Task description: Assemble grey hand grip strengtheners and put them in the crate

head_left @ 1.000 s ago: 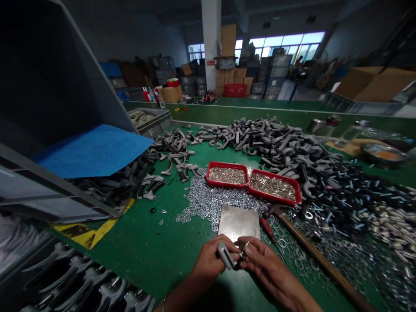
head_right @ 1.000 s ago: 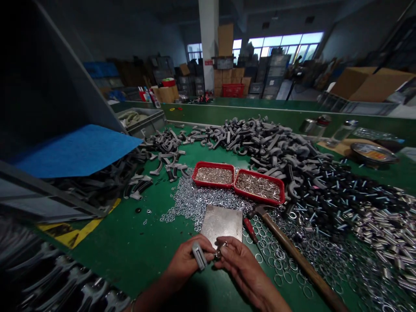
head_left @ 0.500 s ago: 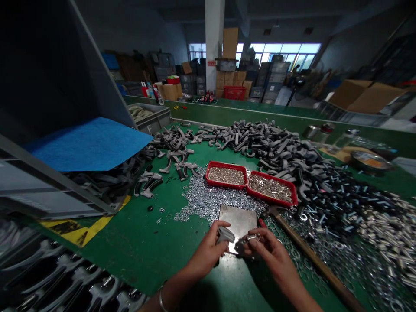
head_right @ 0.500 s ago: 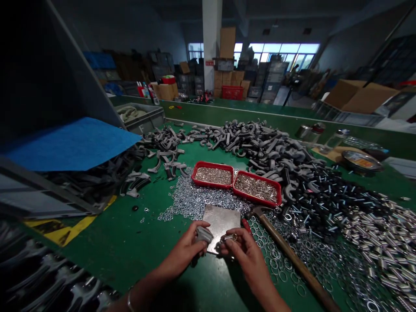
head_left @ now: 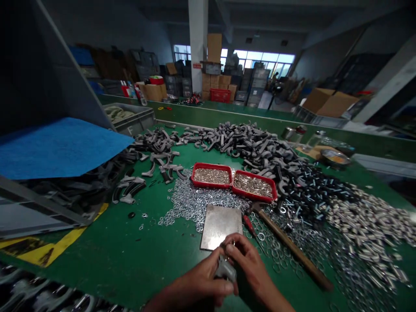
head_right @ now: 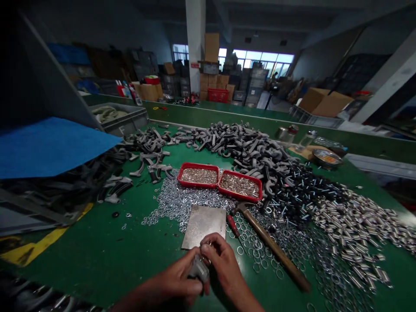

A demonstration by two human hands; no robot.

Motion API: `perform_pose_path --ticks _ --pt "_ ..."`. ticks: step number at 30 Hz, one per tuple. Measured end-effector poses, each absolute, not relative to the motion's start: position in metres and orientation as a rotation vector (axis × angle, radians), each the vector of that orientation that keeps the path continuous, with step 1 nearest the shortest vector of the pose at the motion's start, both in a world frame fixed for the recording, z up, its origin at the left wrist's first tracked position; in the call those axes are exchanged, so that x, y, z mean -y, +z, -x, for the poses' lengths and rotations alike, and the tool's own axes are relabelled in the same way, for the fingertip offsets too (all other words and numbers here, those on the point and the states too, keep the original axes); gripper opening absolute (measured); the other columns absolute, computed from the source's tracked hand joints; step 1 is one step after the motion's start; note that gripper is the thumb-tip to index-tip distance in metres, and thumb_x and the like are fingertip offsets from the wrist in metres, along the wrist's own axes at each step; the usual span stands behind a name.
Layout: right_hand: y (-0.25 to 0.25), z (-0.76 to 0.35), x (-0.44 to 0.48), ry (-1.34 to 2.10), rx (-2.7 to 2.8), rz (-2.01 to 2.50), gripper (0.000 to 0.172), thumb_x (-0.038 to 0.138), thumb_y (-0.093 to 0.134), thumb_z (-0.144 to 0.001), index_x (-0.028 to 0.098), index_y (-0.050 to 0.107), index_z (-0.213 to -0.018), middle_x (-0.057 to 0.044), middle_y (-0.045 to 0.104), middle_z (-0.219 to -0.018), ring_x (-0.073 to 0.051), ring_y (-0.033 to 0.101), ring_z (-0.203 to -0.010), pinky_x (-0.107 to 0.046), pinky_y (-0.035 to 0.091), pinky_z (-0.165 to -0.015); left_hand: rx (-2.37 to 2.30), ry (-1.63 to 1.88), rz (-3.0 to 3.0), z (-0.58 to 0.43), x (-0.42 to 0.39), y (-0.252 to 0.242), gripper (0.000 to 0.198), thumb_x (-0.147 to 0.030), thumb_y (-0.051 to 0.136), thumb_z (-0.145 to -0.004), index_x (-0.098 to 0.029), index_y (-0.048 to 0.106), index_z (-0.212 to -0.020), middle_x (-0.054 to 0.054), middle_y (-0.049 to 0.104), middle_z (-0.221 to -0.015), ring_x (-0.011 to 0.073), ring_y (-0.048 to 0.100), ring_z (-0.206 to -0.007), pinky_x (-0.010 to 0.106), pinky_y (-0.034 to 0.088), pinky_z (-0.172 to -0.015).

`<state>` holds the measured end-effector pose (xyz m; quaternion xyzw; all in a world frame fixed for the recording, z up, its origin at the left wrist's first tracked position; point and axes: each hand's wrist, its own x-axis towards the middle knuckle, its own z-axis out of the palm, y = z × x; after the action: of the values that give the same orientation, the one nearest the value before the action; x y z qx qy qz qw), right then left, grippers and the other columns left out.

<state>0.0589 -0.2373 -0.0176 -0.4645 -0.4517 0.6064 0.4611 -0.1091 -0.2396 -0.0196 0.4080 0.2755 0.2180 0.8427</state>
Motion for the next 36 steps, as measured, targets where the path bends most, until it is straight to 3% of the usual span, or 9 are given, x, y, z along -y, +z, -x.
perform_pose_path --ticks 5,8,11,17,20,23,29,33,36 --pt "-0.027 -0.111 0.254 1.090 1.564 1.439 0.014 0.038 0.061 -0.091 0.026 0.068 -0.094 -0.006 0.064 -0.097 -0.026 0.057 -0.095 -0.041 0.044 -0.087 -0.786 0.589 -0.823 0.107 0.236 -0.028 0.040 -0.057 0.059 -0.088 -0.018 0.048 -0.090 0.005 0.070 -0.066 0.0030 0.030 -0.034 0.020 0.019 -0.037" --pt "-0.040 -0.149 0.266 0.694 1.836 1.755 0.010 0.029 0.060 -0.090 0.027 0.069 -0.091 -0.010 0.064 -0.101 -0.030 0.054 -0.096 -0.046 0.042 -0.087 -0.929 0.748 -0.955 0.106 0.219 -0.030 0.040 -0.058 0.055 -0.091 -0.018 0.051 -0.089 0.007 0.073 -0.081 0.0048 0.043 -0.041 0.018 0.029 -0.041" --pt "-0.045 -0.165 0.266 0.624 1.955 1.787 0.017 0.024 0.054 -0.091 0.025 0.068 -0.082 -0.010 0.065 -0.095 -0.029 0.054 -0.091 -0.045 0.042 -0.082 -0.917 0.689 -1.122 0.103 0.201 -0.021 0.040 -0.058 0.055 -0.091 -0.018 0.055 -0.091 0.007 0.072 -0.088 0.0094 0.055 -0.054 0.021 0.040 -0.051" --pt "-0.021 -0.125 0.240 1.157 1.236 1.443 0.021 0.044 0.065 -0.089 0.025 0.069 -0.096 -0.006 0.069 -0.088 -0.025 0.063 -0.082 -0.040 0.048 -0.081 -1.201 0.919 -1.339 0.079 0.195 -0.003 0.032 -0.050 0.055 -0.092 -0.020 0.056 -0.081 0.003 0.067 -0.076 0.0159 0.060 -0.066 0.025 0.045 -0.063" --pt "-0.011 -0.095 0.230 1.530 0.825 1.175 0.033 0.048 0.067 -0.088 0.021 0.069 -0.107 -0.004 0.069 -0.083 -0.018 0.065 -0.071 -0.033 0.051 -0.073 -1.193 0.985 -1.470 0.071 0.199 0.000 0.028 -0.046 0.048 -0.097 -0.020 0.059 -0.092 0.006 0.068 -0.089 0.0201 0.063 -0.085 0.029 0.047 -0.080" --pt "-0.008 -0.075 0.227 1.715 0.676 0.940 0.029 0.045 0.068 -0.089 0.016 0.071 -0.094 -0.001 0.064 -0.075 -0.011 0.058 -0.062 -0.024 0.049 -0.062 -1.231 0.990 -1.575 0.070 0.201 -0.003 0.029 -0.044 0.044 -0.098 -0.019 0.058 -0.104 0.010 0.065 -0.105 0.0234 0.060 -0.103 0.034 0.043 -0.095" --pt "-0.016 -0.074 0.231 1.839 0.549 0.837 0.024 0.037 0.073 -0.087 0.014 0.067 -0.090 -0.002 0.066 -0.082 -0.008 0.059 -0.066 -0.018 0.049 -0.060 -1.338 0.964 -1.520 0.067 0.205 -0.011 0.035 -0.048 0.044 -0.097 -0.019 0.054 -0.114 0.014 0.061 -0.121 0.0271 0.053 -0.119 0.039 0.038 -0.104" --pt "-0.025 -0.083 0.234 1.547 0.928 1.048 0.022 0.039 0.073 -0.086 0.019 0.064 -0.091 0.002 0.067 -0.073 -0.012 0.064 -0.060 -0.024 0.052 -0.059 -1.315 0.932 -1.436 0.063 0.209 -0.001 0.038 -0.052 0.039 -0.098 -0.018 0.054 -0.110 0.011 0.064 -0.108 0.0247 0.060 -0.104 0.037 0.044 -0.095" --pt "-0.030 -0.087 0.237 0.934 1.475 1.134 0.014 0.032 0.065 -0.092 0.024 0.067 -0.103 -0.003 0.073 -0.090 -0.019 0.070 -0.079 -0.032 0.056 -0.073 -1.249 0.884 -1.384 0.064 0.212 0.005 0.041 -0.054 0.040 -0.097 -0.019 0.054 -0.113 0.011 0.065 -0.112 0.0247 0.060 -0.107 0.037 0.042 -0.099"
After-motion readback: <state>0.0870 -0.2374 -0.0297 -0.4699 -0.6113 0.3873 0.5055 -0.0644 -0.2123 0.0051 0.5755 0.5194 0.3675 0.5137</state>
